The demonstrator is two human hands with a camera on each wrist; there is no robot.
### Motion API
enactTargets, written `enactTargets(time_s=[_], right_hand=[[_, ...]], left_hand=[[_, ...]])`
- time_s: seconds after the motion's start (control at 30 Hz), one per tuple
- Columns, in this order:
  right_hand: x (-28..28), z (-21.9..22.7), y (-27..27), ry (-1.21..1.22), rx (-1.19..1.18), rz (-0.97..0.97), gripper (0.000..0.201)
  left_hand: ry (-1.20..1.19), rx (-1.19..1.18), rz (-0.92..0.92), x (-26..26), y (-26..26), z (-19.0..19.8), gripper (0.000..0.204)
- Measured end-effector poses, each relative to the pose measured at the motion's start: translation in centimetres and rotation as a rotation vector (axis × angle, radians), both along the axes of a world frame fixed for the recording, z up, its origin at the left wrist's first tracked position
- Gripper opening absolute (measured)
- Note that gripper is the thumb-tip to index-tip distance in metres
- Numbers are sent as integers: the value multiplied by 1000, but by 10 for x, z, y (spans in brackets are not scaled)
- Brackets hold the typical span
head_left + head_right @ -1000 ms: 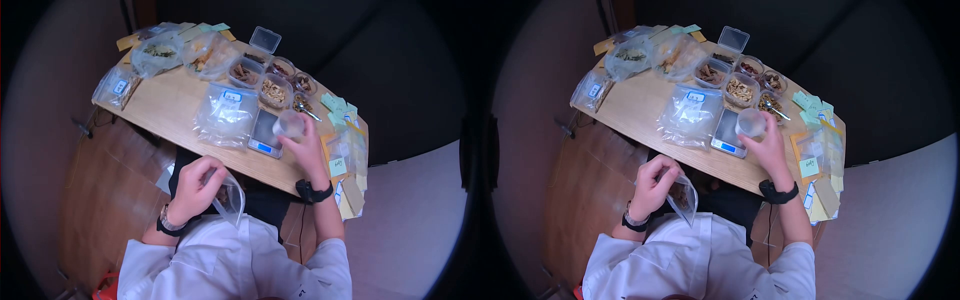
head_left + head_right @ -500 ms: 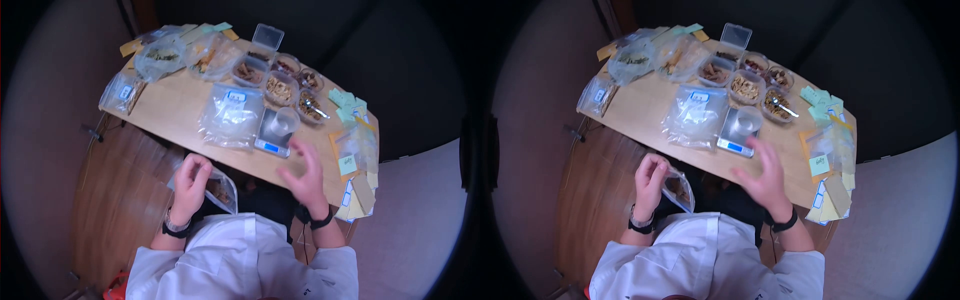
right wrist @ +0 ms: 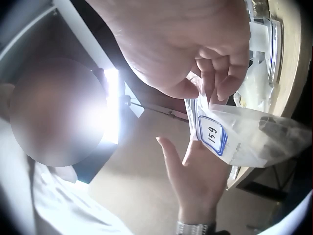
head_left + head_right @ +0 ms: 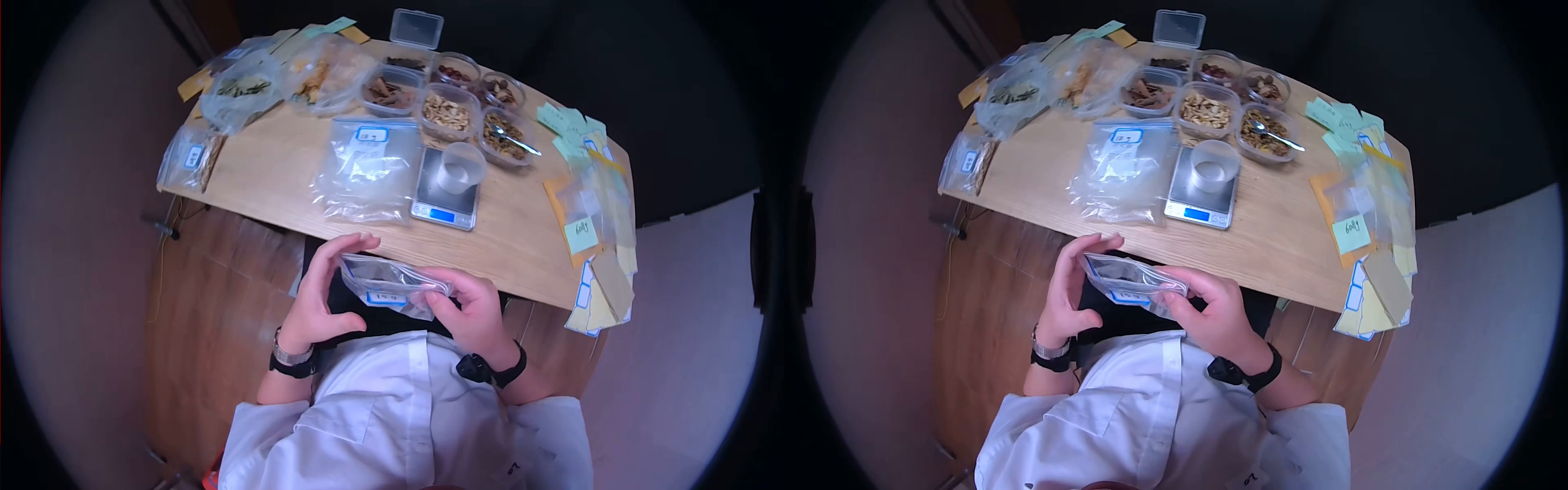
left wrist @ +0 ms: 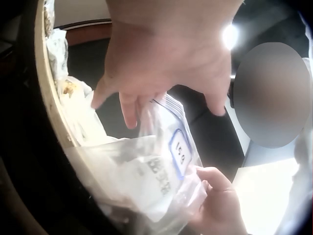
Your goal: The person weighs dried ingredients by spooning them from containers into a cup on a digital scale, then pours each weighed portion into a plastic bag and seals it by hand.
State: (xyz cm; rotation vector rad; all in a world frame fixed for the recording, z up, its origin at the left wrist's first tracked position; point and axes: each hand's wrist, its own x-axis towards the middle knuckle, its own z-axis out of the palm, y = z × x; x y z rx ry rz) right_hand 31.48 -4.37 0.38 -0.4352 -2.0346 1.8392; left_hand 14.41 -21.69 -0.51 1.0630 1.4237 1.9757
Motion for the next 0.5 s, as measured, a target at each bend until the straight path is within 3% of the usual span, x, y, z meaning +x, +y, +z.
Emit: enactTargets(time_s=[0.03, 0.07, 0.13, 0.23, 0.37, 0.47, 0.5], right_hand=[[2, 5, 4, -6, -76, 39, 32], [4, 9, 8, -9, -152, 79, 32], [8, 10, 17, -33, -141, 98, 29], [16, 2, 18, -68, -187, 90, 22], [22, -4, 16, -92, -266, 24, 9], [28, -11, 17, -16, -383, -28, 10], [30, -10, 17, -12, -387, -35, 10]], left_hand=[[-129, -57, -131, -4, -10, -15, 93], [-243, -109, -127, -2, -19, -25, 66], [-150, -129, -107, -6, -29, -36, 40], [-176, -120, 18, 0, -29, -29, 25], [-136, -138, 17, 3, -24, -18, 27], [-263, -3, 15, 8, -6, -3, 27], [-55, -129, -27, 0, -1, -1, 27]])
